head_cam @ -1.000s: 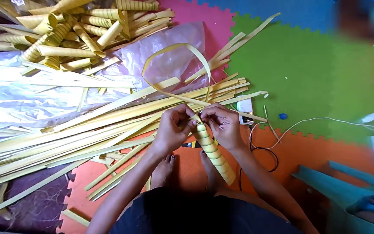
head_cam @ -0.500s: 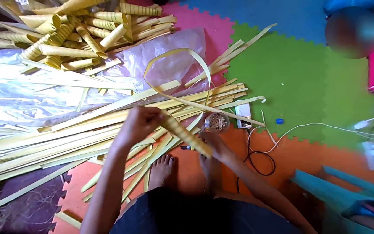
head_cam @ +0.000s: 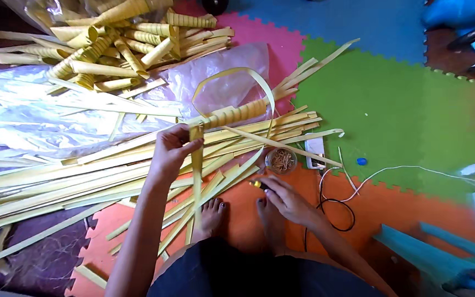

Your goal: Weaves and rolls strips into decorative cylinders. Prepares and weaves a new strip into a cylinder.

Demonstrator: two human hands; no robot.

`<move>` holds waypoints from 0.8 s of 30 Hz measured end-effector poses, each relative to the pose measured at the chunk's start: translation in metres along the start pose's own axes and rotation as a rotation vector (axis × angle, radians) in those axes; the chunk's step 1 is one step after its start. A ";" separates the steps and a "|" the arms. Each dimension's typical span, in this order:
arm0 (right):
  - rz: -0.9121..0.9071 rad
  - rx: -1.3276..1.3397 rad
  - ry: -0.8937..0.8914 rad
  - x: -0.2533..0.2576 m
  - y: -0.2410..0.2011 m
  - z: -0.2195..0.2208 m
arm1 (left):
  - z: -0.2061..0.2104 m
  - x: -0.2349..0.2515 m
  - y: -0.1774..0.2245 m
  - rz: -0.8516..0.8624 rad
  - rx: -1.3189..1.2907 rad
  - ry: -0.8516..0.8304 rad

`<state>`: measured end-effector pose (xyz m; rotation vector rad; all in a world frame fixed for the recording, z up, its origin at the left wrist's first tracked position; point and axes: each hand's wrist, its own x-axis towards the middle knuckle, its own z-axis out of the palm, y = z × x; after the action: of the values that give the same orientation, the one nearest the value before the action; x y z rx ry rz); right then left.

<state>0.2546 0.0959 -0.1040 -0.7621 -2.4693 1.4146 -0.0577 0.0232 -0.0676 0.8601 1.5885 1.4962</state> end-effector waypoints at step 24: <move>-0.076 -0.134 0.201 0.002 0.031 0.011 | -0.044 0.096 0.095 0.151 1.217 0.281</move>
<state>0.2587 0.1011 -0.1364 -0.7856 -2.4269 1.0982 -0.1449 0.0942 0.0189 1.4496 2.7269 0.6044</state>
